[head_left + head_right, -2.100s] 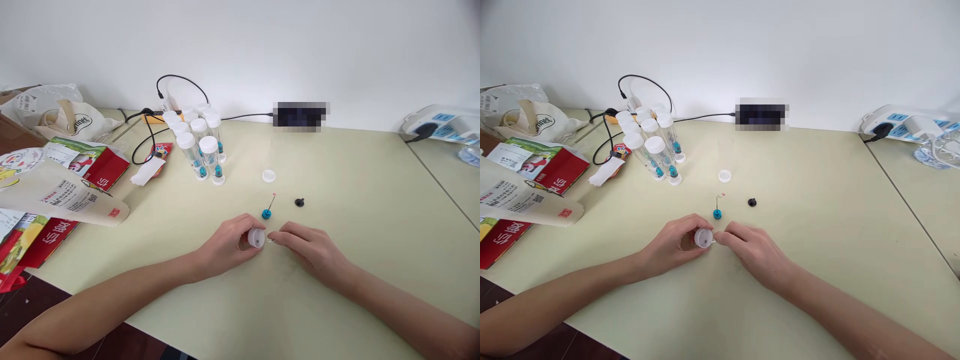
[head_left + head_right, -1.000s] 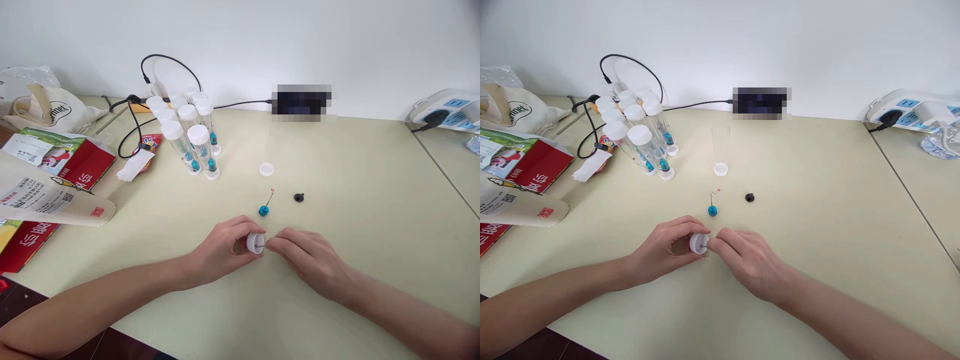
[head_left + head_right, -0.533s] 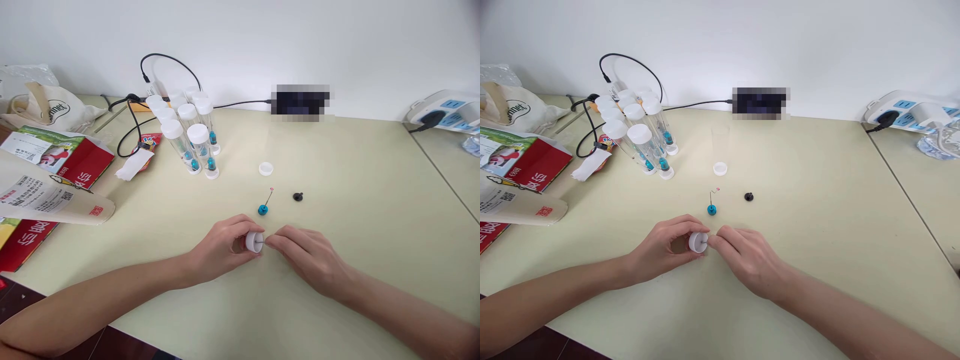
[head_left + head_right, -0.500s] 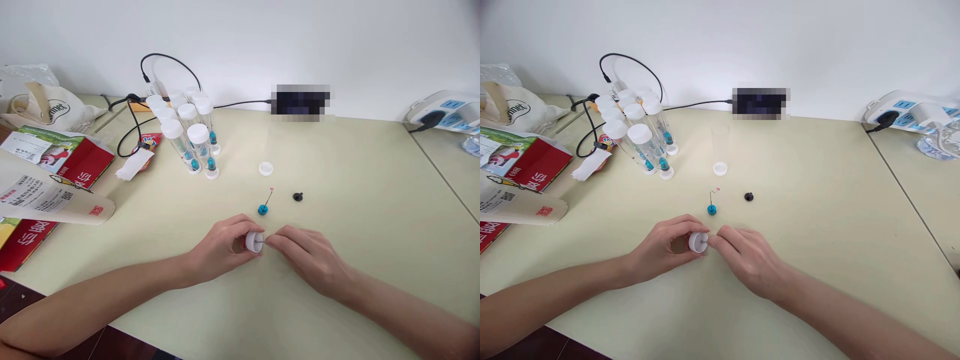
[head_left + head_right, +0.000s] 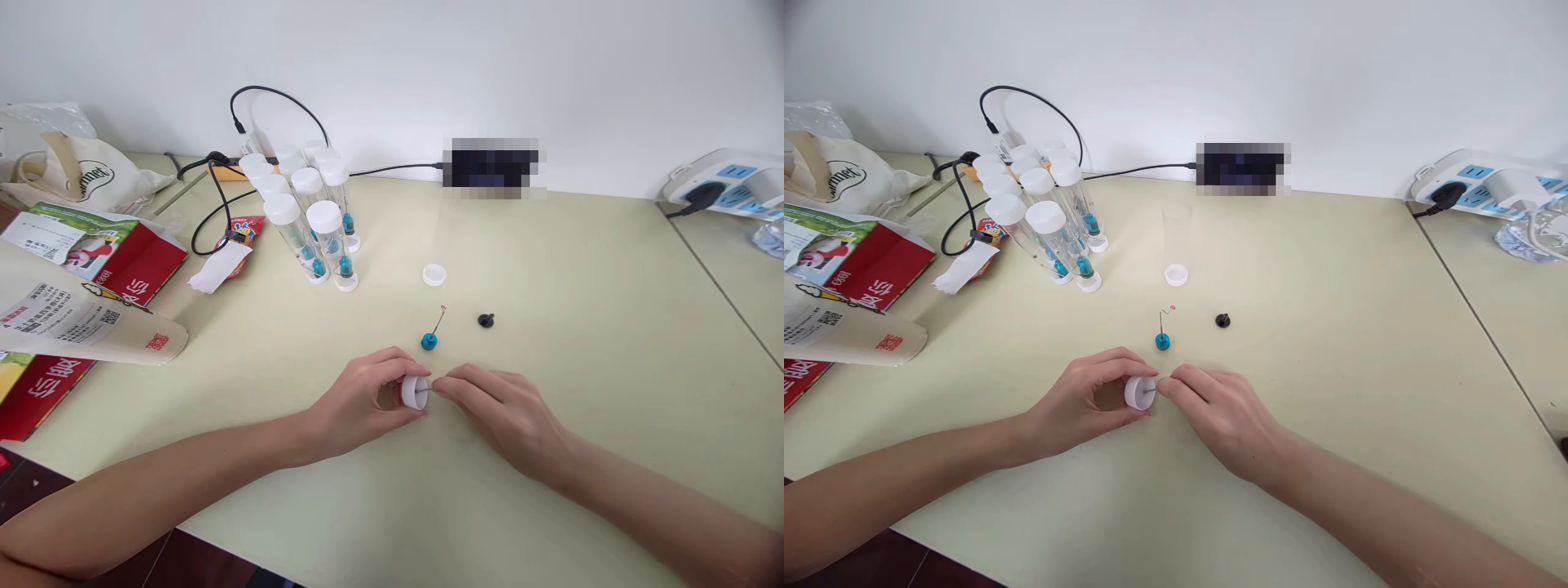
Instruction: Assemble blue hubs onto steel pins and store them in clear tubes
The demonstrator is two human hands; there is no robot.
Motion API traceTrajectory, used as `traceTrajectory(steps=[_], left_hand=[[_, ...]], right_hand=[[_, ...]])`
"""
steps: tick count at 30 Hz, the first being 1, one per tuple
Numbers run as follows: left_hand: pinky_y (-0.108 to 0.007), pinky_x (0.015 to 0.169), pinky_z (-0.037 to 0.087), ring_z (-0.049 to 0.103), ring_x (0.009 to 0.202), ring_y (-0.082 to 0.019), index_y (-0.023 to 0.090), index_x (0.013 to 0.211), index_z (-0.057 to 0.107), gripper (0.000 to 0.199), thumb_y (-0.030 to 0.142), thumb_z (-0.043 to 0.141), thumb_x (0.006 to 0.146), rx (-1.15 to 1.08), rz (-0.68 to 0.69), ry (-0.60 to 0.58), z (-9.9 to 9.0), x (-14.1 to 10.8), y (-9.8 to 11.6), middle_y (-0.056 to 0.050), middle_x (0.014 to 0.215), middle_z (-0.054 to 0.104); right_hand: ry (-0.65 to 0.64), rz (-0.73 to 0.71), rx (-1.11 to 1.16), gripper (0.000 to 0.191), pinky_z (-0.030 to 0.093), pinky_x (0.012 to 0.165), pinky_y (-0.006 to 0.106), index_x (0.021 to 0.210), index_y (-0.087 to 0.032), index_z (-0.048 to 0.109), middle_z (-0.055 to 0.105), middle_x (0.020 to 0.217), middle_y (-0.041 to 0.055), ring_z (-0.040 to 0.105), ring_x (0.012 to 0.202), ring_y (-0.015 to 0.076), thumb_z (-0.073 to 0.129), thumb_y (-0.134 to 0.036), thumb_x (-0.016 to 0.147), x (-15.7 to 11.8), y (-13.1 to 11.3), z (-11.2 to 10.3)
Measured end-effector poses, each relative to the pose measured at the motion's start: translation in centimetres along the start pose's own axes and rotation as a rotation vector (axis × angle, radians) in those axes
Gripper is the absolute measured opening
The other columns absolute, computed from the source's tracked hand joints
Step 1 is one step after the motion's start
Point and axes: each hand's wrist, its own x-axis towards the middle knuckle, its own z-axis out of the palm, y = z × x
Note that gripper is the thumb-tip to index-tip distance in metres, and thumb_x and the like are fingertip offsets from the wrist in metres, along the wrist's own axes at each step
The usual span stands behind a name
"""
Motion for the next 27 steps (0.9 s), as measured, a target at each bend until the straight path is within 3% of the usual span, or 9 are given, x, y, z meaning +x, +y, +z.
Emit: traceTrajectory(steps=[6, 11, 17, 21, 25, 27], left_hand=[[-0.028, 0.073, 0.054, 0.058, 0.086, -0.015, 0.022, 0.108, 0.060, 0.032, 0.021, 0.065, 0.076, -0.058, 0.006, 0.021, -0.1, 0.0, 0.2, -0.006, 0.100, 0.058], [-0.030, 0.077, 0.055, 0.058, 0.088, -0.016, 0.023, 0.108, 0.061, 0.035, 0.021, 0.069, 0.073, -0.074, 0.036, 0.039, -0.1, -0.1, 0.2, -0.005, 0.100, 0.057], [-0.029, 0.078, 0.055, 0.059, 0.090, -0.015, 0.027, 0.113, 0.061, 0.039, 0.017, 0.066, 0.076, -0.193, -0.043, -0.008, -0.1, 0.2, -0.2, -0.004, 0.105, 0.051], [-0.035, 0.086, 0.049, 0.053, 0.099, -0.019, 0.030, 0.117, 0.059, 0.043, 0.021, 0.067, 0.076, 0.074, -0.003, -0.055, 0.0, 0.2, -0.2, -0.004, 0.104, 0.055], [-0.034, 0.086, 0.046, 0.050, 0.099, -0.020, 0.028, 0.115, 0.059, 0.053, 0.035, 0.075, 0.066, 0.181, 0.037, 0.004, -0.3, 0.4, 0.1, -0.005, 0.108, 0.053], [-0.032, 0.082, 0.046, 0.052, 0.092, -0.018, 0.026, 0.111, 0.060, 0.044, 0.037, 0.072, 0.070, 0.138, -0.005, 0.088, -0.5, 0.9, 0.1, -0.005, 0.106, 0.053]], right_hand=[[0.006, 0.043, 0.000, 0.027, 0.031, 0.050, 0.023, 0.101, -0.018, 0.052, 0.056, 0.084, 0.0015, 0.044, 0.060, 0.0086, 0.040, 0.000, 0.084, -0.6, 0.1, 0.4], [0.057, 0.106, -0.016, 0.021, 0.025, 0.045, 0.023, 0.095, -0.022, 0.056, 0.046, 0.071, -0.0017, 0.035, 0.053, 0.0080, 0.043, -0.007, 0.088, -0.5, 0.0, 0.5], [0.108, 0.227, 0.344, 0.011, 0.034, 0.046, 0.021, 0.086, -0.021, 0.059, 0.049, 0.069, -0.0015, 0.041, 0.053, 0.0071, 0.050, -0.016, 0.089, 0.4, 0.1, -0.2], [0.132, 0.274, 0.578, 0.013, 0.043, 0.048, 0.020, 0.087, -0.022, 0.060, 0.053, 0.074, -0.0006, 0.051, 0.057, 0.0072, 0.051, -0.012, 0.088, 0.7, 0.1, -0.7], [0.232, 0.335, 0.717, 0.016, 0.047, 0.048, 0.020, 0.090, -0.022, 0.061, 0.055, 0.078, 0.0004, 0.054, 0.059, 0.0074, 0.050, -0.010, 0.088, 0.8, 0.3, -0.9], [0.291, 0.400, 0.765, 0.013, 0.047, 0.047, 0.020, 0.088, -0.021, 0.060, 0.055, 0.074, -0.0003, 0.054, 0.058, 0.0075, 0.051, -0.011, 0.088, 0.8, 0.3, -1.0]])
